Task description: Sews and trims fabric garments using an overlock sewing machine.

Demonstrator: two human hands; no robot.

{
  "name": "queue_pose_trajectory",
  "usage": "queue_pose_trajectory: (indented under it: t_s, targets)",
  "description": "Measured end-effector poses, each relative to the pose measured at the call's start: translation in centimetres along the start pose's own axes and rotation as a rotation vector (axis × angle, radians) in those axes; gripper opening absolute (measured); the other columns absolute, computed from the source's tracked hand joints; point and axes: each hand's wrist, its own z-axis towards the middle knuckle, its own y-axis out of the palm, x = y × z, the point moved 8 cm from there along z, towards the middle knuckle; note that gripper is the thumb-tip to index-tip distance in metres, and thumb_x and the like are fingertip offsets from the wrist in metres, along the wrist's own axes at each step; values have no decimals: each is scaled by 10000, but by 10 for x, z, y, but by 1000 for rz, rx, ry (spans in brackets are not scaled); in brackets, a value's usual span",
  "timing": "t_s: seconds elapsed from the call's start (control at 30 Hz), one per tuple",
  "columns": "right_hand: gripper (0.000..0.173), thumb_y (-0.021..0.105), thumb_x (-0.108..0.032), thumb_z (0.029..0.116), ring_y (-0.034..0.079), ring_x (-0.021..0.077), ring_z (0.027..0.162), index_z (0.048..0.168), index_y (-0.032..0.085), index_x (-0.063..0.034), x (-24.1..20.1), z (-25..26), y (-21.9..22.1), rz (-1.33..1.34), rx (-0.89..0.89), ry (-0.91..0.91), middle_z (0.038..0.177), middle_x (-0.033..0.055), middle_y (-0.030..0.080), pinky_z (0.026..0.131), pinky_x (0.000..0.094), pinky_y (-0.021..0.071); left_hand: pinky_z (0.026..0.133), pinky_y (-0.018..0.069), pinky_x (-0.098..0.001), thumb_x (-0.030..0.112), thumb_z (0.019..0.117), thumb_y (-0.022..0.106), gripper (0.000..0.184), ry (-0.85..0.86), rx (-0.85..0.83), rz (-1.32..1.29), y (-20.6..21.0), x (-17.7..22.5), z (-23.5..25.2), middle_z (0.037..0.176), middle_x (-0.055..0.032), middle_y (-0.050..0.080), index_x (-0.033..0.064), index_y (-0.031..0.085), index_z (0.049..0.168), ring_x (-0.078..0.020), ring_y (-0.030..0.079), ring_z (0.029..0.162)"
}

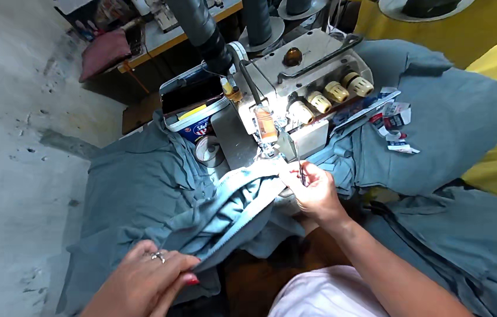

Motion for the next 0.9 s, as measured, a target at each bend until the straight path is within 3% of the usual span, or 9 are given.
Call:
queue_pose_trajectory:
  t_s: [0.17,0.23,0.3,0.43,0.53,0.6,0.7,0.8,0.9]
  targets:
    - [90,645,-65,921,494,-110,626,904,674,19,-5,-1,13,-61,-72,-117,691,-65,572,618,59,428,984,484,-500,277,1042,511,248,120,87,73,7,-1,41,1040,-11,740,169,711,943,-167,711,986]
    - [109,648,-63,927,511,-109,653,872,667,30,-14,-4,17,-50,-93,-218,707,-40,596,651,56,441,876,540,-413,267,1036,517,251,222,50,59,13,16,72,1158,-24,743,169,725,937,-171,717,1014]
    - [109,642,-49,924,515,-106,674,841,652,21,-20,-7,19,-26,-114,-271,718,-29,599,667,57,443,687,571,-323,233,1016,541,232,320,9,5,21,26,102,1110,-32,749,148,721,897,-147,726,863]
    - [107,626,-20,908,545,-88,708,833,661,46,-25,-7,19,-22,-131,-320,738,14,628,696,62,452,888,545,-304,210,1017,548,245,435,-91,-86,37,27,147,1031,-39,730,97,729,895,-130,694,974]
    - [134,597,-42,927,610,7,740,973,671,59,-35,-14,15,-81,-110,-485,804,96,674,734,110,495,751,564,-306,210,1012,549,245,434,-31,-2,41,16,153,875,-25,700,95,731,895,-139,694,850]
    - [244,574,-185,1005,625,78,740,1095,663,23,-43,-25,20,-117,-296,-603,842,106,668,703,184,528,764,578,-329,184,1006,551,233,393,32,49,31,9,145,915,-30,717,104,744,903,-160,706,895]
    - [232,568,-242,912,613,178,566,936,713,-63,-47,-42,27,-391,-454,-778,662,55,628,494,321,461,713,559,-302,185,1017,566,225,350,196,100,9,2,115,886,-56,683,100,753,926,-169,679,836]
    - [230,507,-183,958,597,197,544,833,677,-92,-49,-36,12,-512,-479,-839,635,50,602,461,343,435,705,528,-234,152,1034,555,206,277,270,94,12,-6,85,853,-60,664,97,745,980,-139,650,784]
    - [246,485,-171,976,579,177,589,849,676,-82,-41,-30,5,-440,-523,-833,677,61,600,500,305,423,835,549,-233,135,1063,527,144,243,366,76,22,-10,66,927,-99,720,61,650,1055,-152,703,900]
